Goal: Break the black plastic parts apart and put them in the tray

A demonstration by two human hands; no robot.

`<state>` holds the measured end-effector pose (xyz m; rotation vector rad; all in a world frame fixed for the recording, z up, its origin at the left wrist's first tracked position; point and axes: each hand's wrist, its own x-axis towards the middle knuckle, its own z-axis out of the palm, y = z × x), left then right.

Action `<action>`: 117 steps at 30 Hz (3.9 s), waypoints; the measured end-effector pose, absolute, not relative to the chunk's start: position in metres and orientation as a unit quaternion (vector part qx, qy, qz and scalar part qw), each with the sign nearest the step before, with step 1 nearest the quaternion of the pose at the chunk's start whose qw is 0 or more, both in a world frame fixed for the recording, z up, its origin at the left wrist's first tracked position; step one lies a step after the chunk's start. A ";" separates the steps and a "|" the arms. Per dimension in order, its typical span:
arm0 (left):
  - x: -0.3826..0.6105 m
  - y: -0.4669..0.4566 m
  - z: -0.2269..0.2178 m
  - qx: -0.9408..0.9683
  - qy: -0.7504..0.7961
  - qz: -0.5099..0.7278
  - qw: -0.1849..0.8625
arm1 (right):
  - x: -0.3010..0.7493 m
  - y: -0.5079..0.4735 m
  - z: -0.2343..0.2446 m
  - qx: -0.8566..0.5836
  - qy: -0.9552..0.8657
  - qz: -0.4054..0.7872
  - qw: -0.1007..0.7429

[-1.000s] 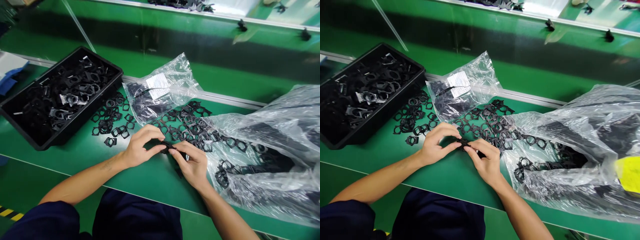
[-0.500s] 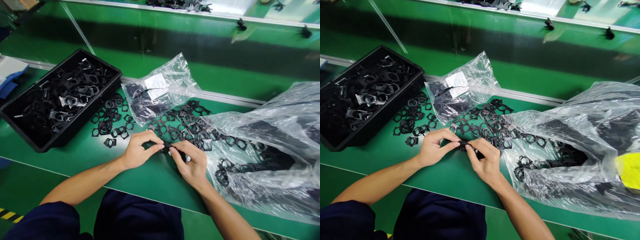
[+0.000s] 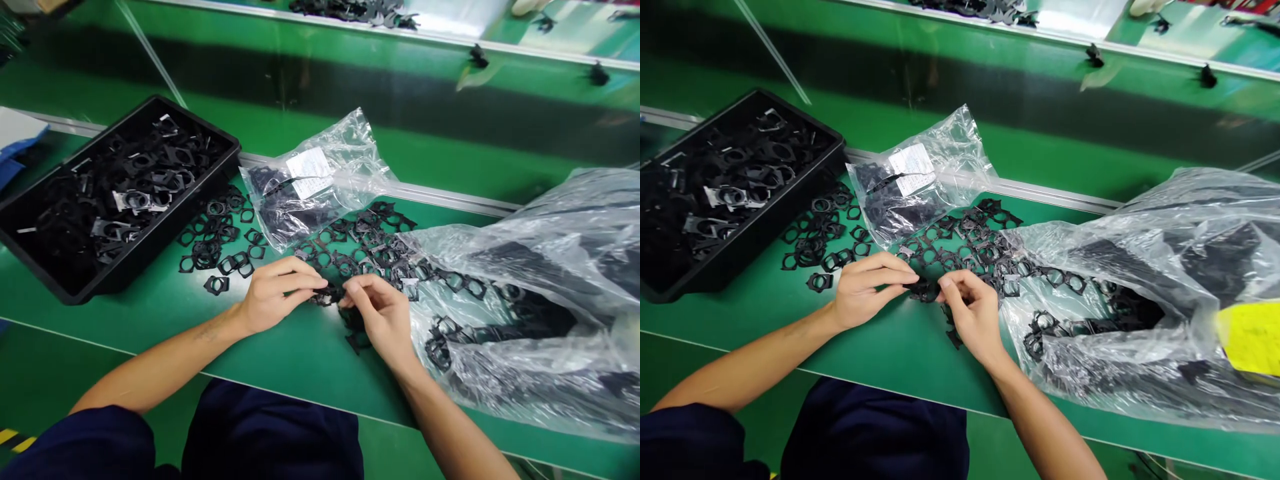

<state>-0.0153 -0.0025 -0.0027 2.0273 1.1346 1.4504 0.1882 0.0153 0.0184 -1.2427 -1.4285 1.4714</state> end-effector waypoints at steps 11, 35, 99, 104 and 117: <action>-0.014 -0.004 -0.004 0.705 0.415 0.527 0.232 | 0.190 0.013 0.020 -0.394 -0.731 0.386 0.402; -0.013 -0.005 0.000 0.711 0.391 0.535 0.235 | 0.193 0.014 0.017 -0.336 -0.755 0.352 0.439; -0.018 0.006 0.000 0.348 0.431 0.381 0.740 | 0.186 0.015 0.015 -0.451 -0.532 0.624 0.353; -0.011 0.000 0.001 0.439 0.467 0.436 0.631 | 0.187 0.014 0.011 -0.464 -0.575 0.557 0.379; -0.007 -0.005 0.002 0.533 0.505 0.407 0.543 | 0.186 0.013 0.005 -0.467 -0.645 0.470 0.380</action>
